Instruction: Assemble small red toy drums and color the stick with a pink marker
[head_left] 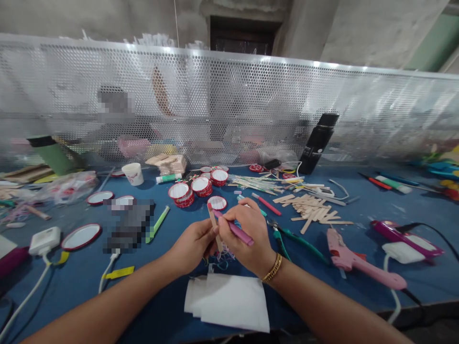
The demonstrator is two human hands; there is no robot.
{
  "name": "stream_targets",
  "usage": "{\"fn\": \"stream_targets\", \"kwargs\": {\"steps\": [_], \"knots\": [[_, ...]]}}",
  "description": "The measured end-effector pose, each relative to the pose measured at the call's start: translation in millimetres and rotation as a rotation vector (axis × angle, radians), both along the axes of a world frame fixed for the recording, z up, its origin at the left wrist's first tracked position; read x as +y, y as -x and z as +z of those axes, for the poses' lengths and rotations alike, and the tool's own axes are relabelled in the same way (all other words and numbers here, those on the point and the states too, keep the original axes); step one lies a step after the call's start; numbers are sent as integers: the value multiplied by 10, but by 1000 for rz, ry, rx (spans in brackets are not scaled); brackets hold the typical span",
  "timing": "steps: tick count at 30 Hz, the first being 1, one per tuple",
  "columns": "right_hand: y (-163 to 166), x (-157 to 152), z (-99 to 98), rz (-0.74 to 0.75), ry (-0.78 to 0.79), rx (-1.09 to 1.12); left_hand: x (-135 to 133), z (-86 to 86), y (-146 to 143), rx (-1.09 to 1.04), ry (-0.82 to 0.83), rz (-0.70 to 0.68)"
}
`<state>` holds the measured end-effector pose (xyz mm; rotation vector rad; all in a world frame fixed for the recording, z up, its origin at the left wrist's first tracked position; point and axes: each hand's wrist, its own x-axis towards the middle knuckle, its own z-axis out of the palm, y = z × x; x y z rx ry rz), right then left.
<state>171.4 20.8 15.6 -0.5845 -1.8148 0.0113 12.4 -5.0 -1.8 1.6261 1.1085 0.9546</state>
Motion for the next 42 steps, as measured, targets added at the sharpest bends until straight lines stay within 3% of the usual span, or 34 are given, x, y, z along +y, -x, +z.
{"fn": "stream_targets", "kwargs": {"steps": [18,24,32,42], "knots": [[-23,33,-3,-12,67,6,24,33,-28,-76,104,5],[-22,24,8,16,100,-28,30,41,-42,-78,56,-41],[-60,76,-28,20,93,-64,44,38,-10,-89,88,1],[-46,55,-14,56,101,-14,59,42,-43,-251,143,90]]}}
